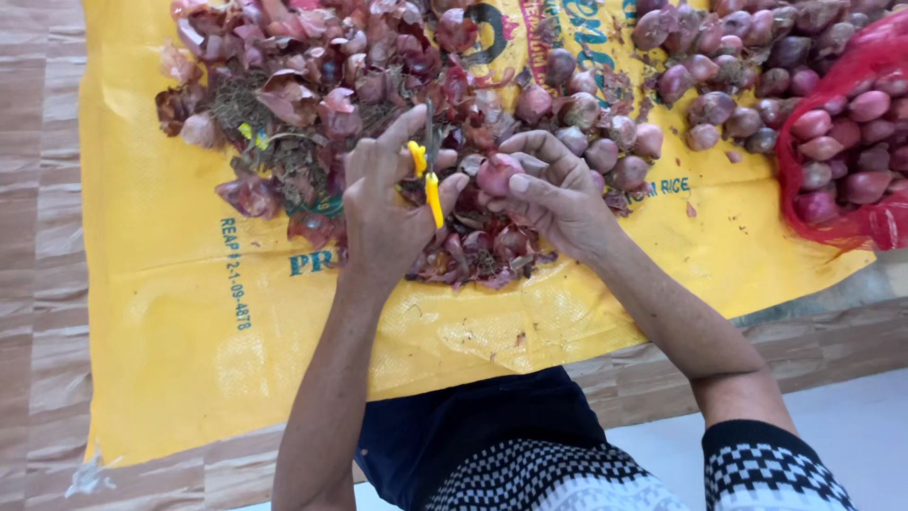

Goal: The person trims the ends off small red onions using scissors, placing the trimmed onions into a red mesh bag and leaving the skins on a yellow plastic sheet.

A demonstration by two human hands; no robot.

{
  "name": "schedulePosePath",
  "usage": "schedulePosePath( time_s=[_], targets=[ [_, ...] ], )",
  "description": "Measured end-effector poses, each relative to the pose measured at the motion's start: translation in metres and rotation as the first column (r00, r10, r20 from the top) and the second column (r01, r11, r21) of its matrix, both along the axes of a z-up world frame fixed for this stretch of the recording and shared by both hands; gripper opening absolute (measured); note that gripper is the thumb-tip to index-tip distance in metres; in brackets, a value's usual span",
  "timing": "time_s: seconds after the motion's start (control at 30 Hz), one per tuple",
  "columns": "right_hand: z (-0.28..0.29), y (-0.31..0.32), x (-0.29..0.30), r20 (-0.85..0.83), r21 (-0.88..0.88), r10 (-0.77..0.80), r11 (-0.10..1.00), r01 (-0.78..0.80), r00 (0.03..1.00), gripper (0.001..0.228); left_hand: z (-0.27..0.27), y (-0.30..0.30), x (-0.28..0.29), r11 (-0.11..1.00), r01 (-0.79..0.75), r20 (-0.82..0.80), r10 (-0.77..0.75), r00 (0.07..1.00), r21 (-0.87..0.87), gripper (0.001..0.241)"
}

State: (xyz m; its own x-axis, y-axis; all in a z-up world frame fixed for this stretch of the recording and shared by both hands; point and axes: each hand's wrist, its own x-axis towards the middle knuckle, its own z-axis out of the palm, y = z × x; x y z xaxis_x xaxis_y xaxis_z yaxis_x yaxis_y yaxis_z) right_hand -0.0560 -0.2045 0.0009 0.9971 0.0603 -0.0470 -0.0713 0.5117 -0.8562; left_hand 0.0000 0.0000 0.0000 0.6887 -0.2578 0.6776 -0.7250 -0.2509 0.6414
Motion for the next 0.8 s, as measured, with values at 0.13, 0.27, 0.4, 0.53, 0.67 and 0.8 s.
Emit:
schedulePosePath(
  time_s=[0.13, 0.27, 0.4, 0.53, 0.67, 0.8],
  targets=[
    [0.0, 0.002, 0.0, 0.027, -0.054, -0.049, 0.997, 0.051, 0.998, 0.038, 0.004, -0.006, -0.002, 1.0, 0.015, 0.012, -0.015, 1.0, -0.019, 0.06],
    [-0.005, 0.006, 0.001, 0.088, -0.175, -0.025, 0.984, 0.04, 0.996, 0.039, 0.0, -0.009, -0.004, 1.0, 0.015, 0.066, -0.015, 0.998, 0.007, 0.054],
    [-0.005, 0.007, 0.0, 0.106, -0.22, -0.068, 0.971, 0.09, 0.992, 0.037, 0.001, -0.002, -0.005, 0.999, -0.002, -0.066, 0.004, 0.998, 0.04, 0.047],
    [0.01, -0.017, -0.009, 0.029, -0.175, -0.099, 0.979, 0.102, 0.995, 0.031, 0.008, -0.003, -0.008, 0.945, 0.143, -0.396, -0.256, 0.882, -0.294, 0.057],
    [0.018, -0.059, -0.02, 0.094, 0.019, -0.073, 0.997, 0.071, 0.993, 0.024, 0.003, -0.002, -0.003, 0.972, 0.104, -0.228, -0.152, 0.962, -0.212, 0.051],
    [0.029, -0.113, -0.035, -0.003, -0.04, -0.382, 0.924, 0.381, 0.924, 0.033, -0.006, 0.008, 0.002, 0.982, 0.083, -0.231, -0.122, 0.965, -0.171, 0.053]
  ],
)
